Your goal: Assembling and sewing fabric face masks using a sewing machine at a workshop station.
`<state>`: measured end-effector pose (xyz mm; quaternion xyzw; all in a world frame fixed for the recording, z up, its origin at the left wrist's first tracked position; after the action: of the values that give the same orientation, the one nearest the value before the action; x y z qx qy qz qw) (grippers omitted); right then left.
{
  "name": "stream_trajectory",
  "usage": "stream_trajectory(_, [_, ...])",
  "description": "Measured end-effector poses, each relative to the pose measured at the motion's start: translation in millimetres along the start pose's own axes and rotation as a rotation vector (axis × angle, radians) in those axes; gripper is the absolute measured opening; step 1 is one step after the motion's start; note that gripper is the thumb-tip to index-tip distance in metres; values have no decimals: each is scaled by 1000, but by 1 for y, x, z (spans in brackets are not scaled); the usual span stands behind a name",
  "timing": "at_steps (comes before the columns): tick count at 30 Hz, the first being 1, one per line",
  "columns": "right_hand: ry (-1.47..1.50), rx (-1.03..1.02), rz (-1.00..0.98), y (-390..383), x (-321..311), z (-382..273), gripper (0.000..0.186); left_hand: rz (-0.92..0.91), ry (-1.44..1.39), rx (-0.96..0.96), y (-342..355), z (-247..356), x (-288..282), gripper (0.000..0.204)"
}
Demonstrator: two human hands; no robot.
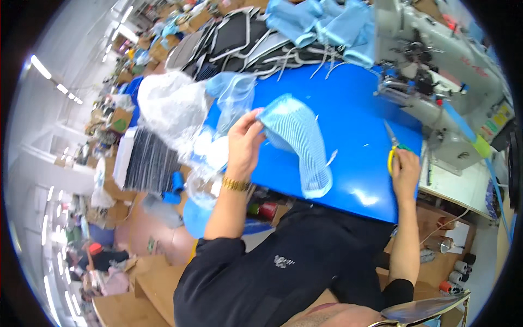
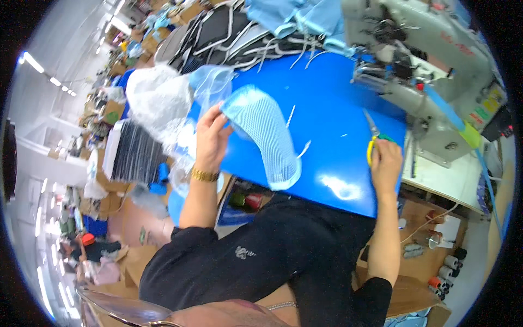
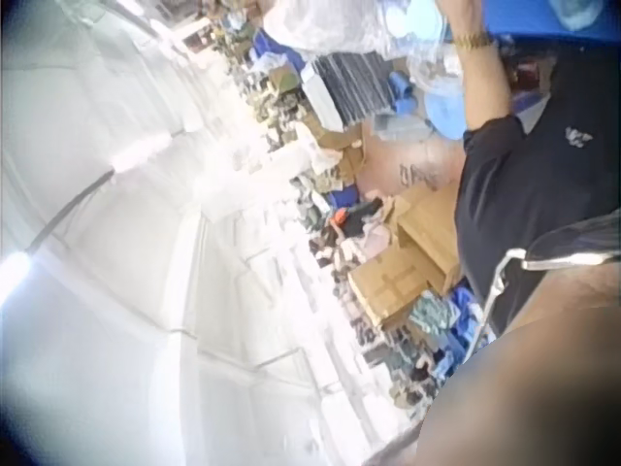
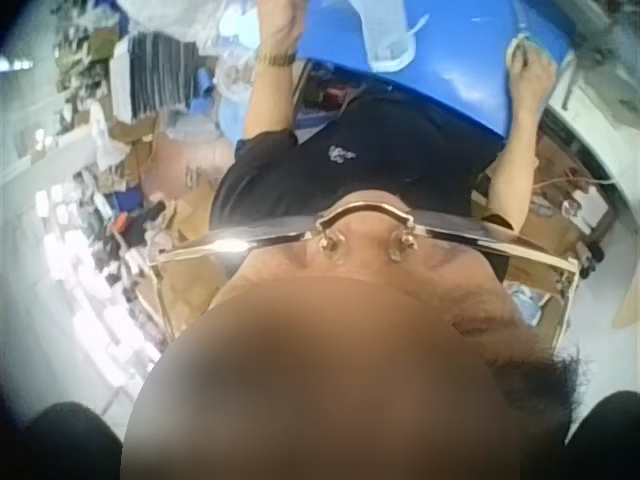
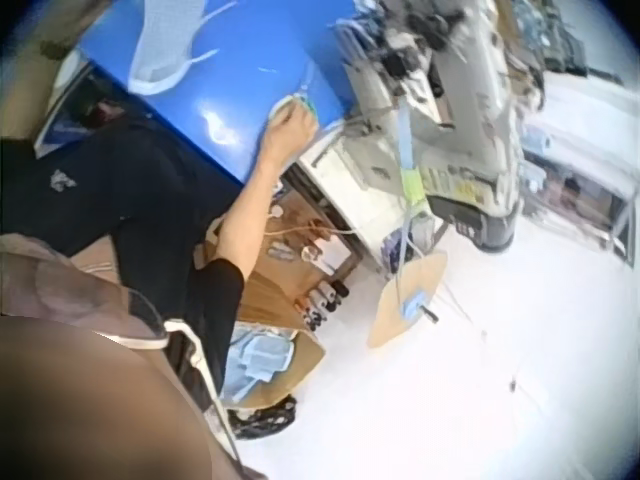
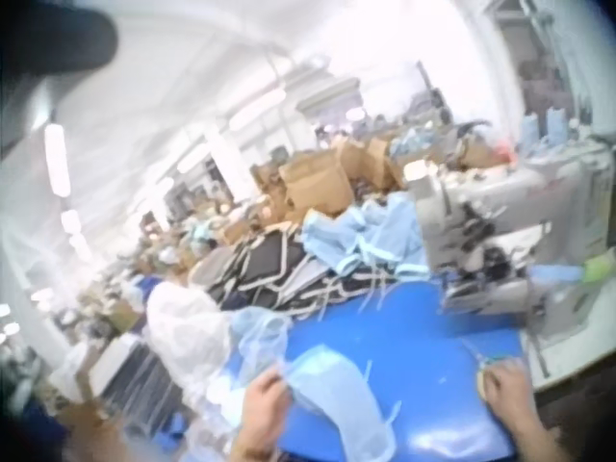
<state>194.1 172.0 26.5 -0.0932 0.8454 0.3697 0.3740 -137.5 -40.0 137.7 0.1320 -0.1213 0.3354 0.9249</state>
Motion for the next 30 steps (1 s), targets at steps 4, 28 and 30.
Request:
stream_trajectory(4, [31,13,-6,-4,6,-2,21,-56,472,141,14,25,-3,19])
stream_trajectory(28, [-2,93,-28,1,2,-7,21,-217,635,475,232,-154,143,15])
stream_trajectory(30, [-18,91,-27,3,1,-6,21,-222,433,308,174,-158,156,12])
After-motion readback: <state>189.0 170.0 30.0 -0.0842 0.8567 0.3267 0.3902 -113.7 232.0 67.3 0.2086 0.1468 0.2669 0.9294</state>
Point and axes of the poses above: each hand's wrist, its own y-axis towards the middle knuckle, its own x-axis out of the palm, z = x × y, the point moved 1 cm from there along y, towards the middle knuckle, and after that the axes turned 1 degree about x, right-handed, at the moved point
